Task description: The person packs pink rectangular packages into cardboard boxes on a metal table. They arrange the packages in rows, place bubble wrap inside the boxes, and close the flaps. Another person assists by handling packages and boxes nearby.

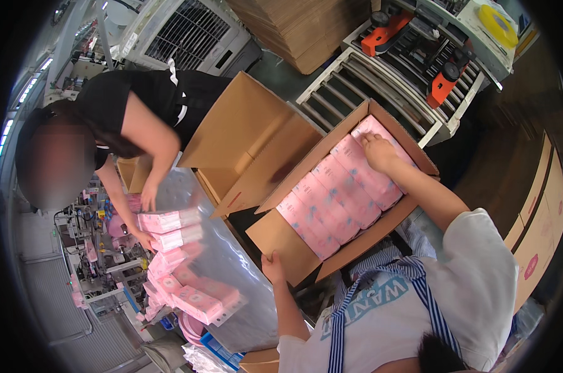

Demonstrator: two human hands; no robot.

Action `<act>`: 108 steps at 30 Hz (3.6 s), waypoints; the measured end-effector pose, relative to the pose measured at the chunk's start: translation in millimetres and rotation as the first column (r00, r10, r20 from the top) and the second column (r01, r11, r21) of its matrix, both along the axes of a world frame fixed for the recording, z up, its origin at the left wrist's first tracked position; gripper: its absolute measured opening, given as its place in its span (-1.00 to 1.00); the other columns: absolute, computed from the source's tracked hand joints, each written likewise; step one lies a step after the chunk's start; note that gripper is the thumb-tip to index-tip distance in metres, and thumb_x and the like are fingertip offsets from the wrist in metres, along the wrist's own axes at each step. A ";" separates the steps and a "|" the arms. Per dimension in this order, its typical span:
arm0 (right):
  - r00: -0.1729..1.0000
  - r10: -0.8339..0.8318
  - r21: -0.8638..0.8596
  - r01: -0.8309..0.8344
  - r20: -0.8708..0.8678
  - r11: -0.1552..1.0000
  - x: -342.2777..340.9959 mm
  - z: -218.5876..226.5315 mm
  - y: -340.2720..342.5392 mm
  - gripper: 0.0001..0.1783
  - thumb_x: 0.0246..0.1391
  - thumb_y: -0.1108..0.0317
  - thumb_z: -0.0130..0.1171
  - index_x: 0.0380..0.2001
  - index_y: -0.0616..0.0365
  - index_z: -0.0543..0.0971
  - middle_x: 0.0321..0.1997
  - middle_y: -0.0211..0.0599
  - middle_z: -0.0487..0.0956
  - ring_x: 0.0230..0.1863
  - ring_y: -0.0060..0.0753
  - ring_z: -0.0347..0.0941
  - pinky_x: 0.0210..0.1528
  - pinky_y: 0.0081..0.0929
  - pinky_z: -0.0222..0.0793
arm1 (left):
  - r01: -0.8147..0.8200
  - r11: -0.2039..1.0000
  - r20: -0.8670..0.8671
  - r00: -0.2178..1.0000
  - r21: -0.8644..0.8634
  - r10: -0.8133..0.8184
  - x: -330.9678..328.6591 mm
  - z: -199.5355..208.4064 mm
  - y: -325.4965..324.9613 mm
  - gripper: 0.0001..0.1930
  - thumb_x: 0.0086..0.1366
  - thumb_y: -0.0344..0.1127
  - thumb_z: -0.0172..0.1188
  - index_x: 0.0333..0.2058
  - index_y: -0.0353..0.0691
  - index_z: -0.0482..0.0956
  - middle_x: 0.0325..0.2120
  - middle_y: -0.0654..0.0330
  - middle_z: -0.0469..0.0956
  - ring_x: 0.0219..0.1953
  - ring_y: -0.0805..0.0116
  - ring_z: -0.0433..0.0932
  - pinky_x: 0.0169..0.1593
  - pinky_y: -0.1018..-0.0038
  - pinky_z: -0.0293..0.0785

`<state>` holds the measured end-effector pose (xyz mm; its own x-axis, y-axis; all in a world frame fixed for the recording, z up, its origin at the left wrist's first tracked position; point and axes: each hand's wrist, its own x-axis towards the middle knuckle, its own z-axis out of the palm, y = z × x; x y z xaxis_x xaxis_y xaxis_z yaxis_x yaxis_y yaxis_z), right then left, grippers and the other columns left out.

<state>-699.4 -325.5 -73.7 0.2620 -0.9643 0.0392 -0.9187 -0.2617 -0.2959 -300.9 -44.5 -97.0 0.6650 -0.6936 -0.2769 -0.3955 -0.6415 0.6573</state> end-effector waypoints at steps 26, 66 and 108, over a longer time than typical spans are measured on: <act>0.702 0.594 0.368 -0.472 -0.394 0.801 -8.2 18.9 7.5 -0.34 -0.26 -0.11 0.34 -0.10 -0.01 0.48 -0.11 -0.33 0.45 -0.01 -0.26 0.36 0.19 -0.11 0.10 | 0.618 0.773 0.300 0.717 0.144 -0.629 -77.0 -6.2 -84.3 0.02 0.00 0.13 0.34 0.26 -0.38 0.05 0.21 -0.25 0.16 0.23 -0.14 0.19 0.23 0.15 0.19; 0.984 -0.089 -0.292 0.132 0.157 0.947 -271.0 -79.7 -237.8 -0.53 0.10 0.25 0.04 0.09 0.14 0.39 0.24 -0.18 0.33 0.29 -0.25 0.19 0.36 -0.16 0.01 | 0.603 0.797 0.041 0.797 0.007 -0.603 -376.1 -69.9 -451.2 -0.13 0.36 -0.03 -0.10 0.27 -0.55 -0.42 0.32 -0.32 -0.43 0.39 -0.17 -0.40 0.40 0.19 -0.31; 0.450 -0.556 -0.113 0.698 -0.698 0.707 -362.2 89.0 348.2 -0.65 -0.07 0.35 0.07 -0.17 0.23 0.40 -0.23 0.06 0.52 -0.22 -0.05 0.52 -0.20 -0.29 0.48 | 0.991 0.070 0.010 0.072 -0.117 -0.997 -344.1 -16.2 -148.6 -0.38 0.20 -0.20 0.16 0.18 -0.34 0.22 0.22 -0.12 0.19 0.24 -0.05 0.19 0.26 0.22 0.13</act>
<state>-1061.6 22.7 15.3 -0.5330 -0.8449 -0.0458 -0.7612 0.4552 0.4619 -645.0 -193.1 -113.2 -0.6716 -0.7169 -0.1872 -0.5875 0.3613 0.7241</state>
